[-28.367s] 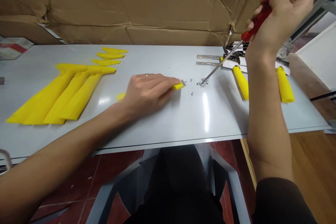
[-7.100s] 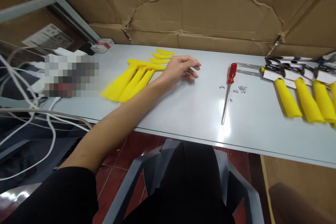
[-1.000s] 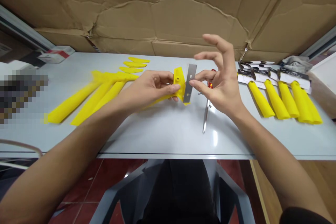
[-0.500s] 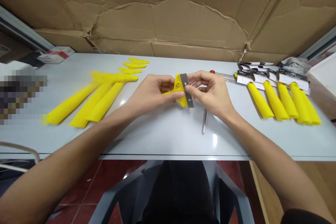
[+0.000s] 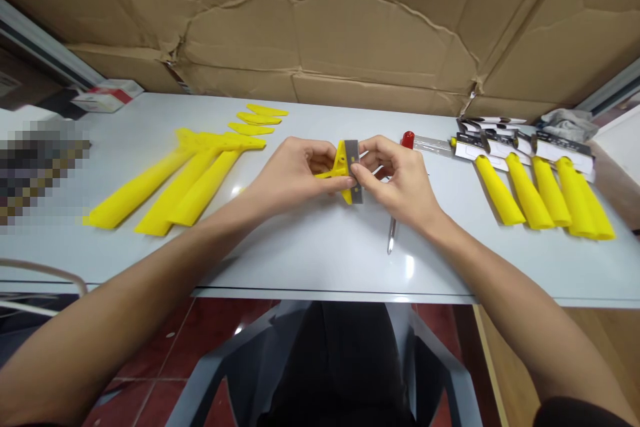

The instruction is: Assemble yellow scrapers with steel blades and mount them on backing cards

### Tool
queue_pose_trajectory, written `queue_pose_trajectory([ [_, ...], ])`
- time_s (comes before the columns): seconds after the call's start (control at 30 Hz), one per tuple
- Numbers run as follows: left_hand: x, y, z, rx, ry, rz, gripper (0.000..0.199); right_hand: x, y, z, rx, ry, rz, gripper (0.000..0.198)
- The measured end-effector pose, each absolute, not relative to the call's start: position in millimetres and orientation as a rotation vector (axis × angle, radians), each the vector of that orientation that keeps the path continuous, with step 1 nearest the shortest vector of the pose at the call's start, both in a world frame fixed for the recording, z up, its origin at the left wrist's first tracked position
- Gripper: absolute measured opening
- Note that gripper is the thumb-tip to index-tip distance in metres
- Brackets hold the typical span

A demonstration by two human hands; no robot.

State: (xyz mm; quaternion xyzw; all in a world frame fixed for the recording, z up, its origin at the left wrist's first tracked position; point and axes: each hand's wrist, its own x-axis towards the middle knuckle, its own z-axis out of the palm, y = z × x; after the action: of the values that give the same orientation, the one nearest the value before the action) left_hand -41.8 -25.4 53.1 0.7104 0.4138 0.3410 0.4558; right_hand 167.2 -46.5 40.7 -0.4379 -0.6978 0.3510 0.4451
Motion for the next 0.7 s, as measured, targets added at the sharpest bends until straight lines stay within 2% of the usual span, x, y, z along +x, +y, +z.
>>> queue_pose_trajectory([
  [0.13, -42, -25, 54, 1.764, 1.036, 0.843, 0.027, 165, -47, 39, -1.099, -1.756, 0.859, 0.054],
  [0.5, -48, -24, 70, 1.591, 1.049, 0.923, 0.037, 170, -45, 42, -1.083, -1.677, 0.963, 0.06],
  [0.6, -50, -28, 82, 1.561, 1.017, 0.921, 0.038, 183, -36, 39, -1.163, -1.659, 0.776, 0.051],
  [0.7, -48, -38, 90, 1.508, 0.91, 0.844, 0.038, 185, -14, 40, -1.265, -1.869, 0.321, 0.034],
])
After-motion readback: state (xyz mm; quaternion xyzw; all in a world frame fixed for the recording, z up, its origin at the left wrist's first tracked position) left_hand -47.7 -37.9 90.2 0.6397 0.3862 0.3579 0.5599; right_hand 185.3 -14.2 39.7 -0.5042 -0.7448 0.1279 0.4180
